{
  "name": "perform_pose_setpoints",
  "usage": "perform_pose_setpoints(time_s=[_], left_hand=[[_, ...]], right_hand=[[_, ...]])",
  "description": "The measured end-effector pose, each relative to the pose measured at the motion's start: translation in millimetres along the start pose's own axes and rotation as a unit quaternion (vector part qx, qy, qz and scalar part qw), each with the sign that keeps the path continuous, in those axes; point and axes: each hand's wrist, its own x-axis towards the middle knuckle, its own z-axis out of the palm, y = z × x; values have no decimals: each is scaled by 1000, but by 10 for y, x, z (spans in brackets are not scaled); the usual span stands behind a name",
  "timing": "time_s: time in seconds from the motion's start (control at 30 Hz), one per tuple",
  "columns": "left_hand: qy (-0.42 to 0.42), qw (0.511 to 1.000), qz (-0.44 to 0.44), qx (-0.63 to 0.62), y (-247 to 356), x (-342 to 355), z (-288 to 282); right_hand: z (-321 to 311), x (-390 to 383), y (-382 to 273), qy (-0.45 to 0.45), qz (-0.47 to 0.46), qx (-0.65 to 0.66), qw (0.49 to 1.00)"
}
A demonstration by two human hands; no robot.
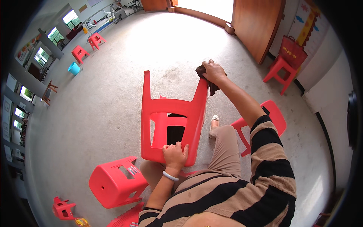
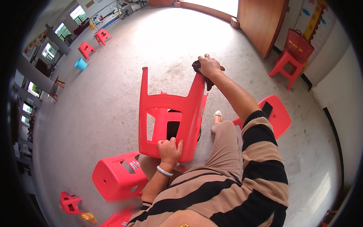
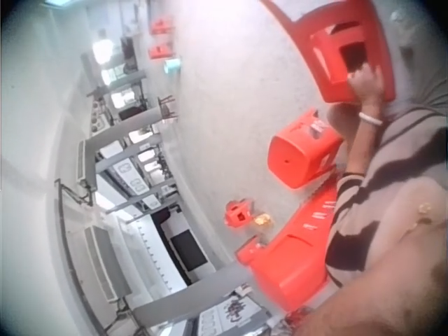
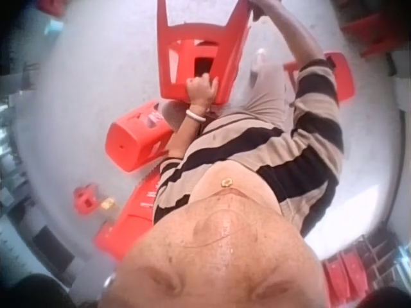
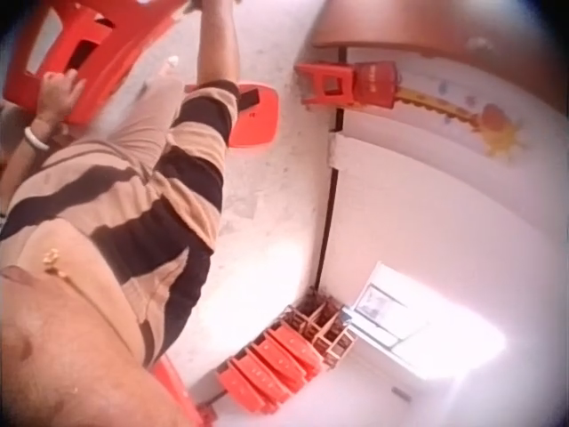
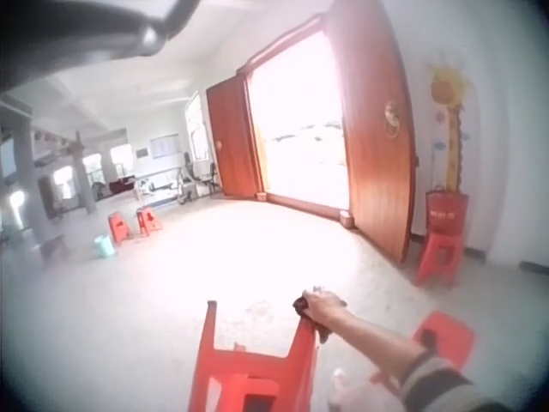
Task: Cleaning and wiping red plastic chairs with a cloth.
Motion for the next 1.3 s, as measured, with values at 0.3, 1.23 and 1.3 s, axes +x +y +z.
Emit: perform_pose_setpoints(time_s=[0.3, 1.23, 1.3], left_hand=[[2, 999, -47, -24, 3, 25, 48], [-11, 998, -62, -8, -9, 42, 50], [-6, 998, -64, -10, -20, 33, 53]], right_hand=[[59, 209, 81, -103, -37, -42, 993], [104, 55, 108, -11, 43, 16, 999], [138, 106, 50, -31, 62, 49, 996]])
